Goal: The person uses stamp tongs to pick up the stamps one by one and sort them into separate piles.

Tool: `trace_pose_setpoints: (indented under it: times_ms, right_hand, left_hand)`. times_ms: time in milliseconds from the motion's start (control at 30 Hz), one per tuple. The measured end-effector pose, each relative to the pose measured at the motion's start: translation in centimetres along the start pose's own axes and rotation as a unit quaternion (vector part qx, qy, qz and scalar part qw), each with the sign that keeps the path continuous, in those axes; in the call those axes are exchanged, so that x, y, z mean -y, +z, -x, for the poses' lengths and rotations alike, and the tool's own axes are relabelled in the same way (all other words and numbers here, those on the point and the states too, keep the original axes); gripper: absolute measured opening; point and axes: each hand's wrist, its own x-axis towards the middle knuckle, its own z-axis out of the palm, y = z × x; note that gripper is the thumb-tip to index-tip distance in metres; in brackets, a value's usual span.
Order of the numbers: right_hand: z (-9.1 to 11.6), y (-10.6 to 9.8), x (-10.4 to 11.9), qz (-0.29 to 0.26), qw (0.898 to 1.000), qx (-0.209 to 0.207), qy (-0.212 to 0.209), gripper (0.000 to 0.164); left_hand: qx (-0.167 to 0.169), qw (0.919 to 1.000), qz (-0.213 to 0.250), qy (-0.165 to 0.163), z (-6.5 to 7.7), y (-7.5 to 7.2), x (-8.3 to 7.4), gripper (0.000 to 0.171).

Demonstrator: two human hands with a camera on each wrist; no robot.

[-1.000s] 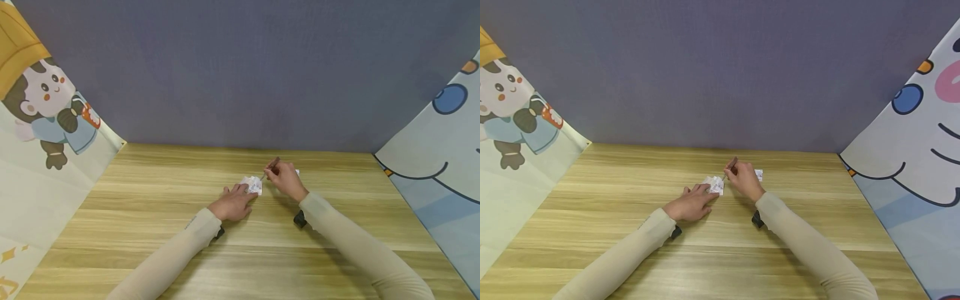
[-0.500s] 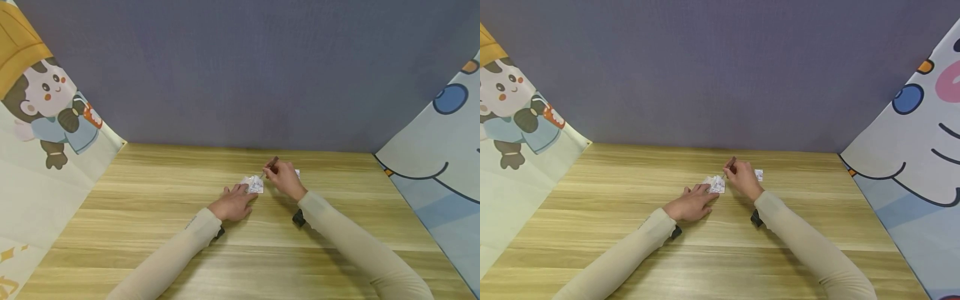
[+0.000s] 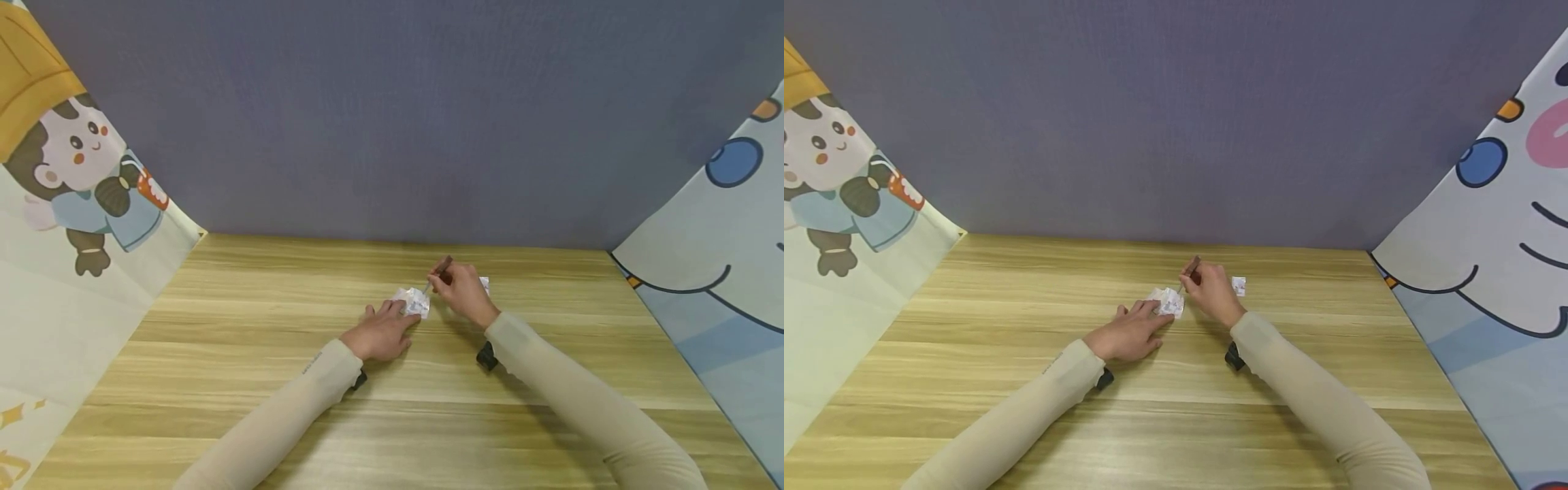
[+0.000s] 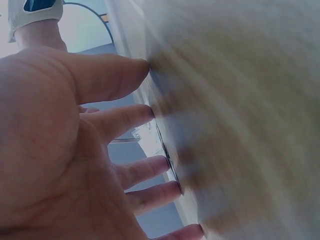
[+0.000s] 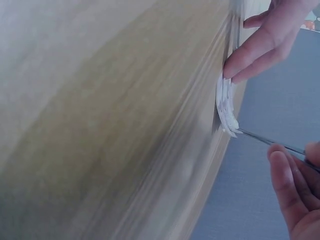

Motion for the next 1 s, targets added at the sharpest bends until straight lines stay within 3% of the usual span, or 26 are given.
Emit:
trace_pose_setpoints:
  times_ms: [267,467,767,867,1000]
  right_hand:
    - [0.2,-0.9,-0.3,0.009,1.0,-0.018,-0.01,0.008]
    - [0.3,-3.4,-0.1,0.006,0.999,-0.04,0.005,0.013]
    - [1.5,-7.0,-1.4,0.026,0.998,-0.06,0.013,0.011]
    - [1.9,-7.6,-2.4,0.033,0.997,-0.063,0.027,0.011]
    - [2.3,-8.1,-3.9,0.051,0.996,-0.064,0.042,0.011]
  left_hand:
    - [-0.004,1.0,0.001,0.001,0.0,-0.1,-0.2,0.052]
    - [-0.021,0.9997,0.013,-0.002,0.1,0.0,0.0,0.052]
    - [-0.104,0.9945,0.003,0.013,-1.2,-0.7,-1.0,0.049]
    - [-0.099,0.9948,-0.004,0.023,-2.2,-1.1,-2.0,0.049]
    - [-0.063,0.9974,-0.013,0.033,-3.9,-1.4,-3.9,0.049]
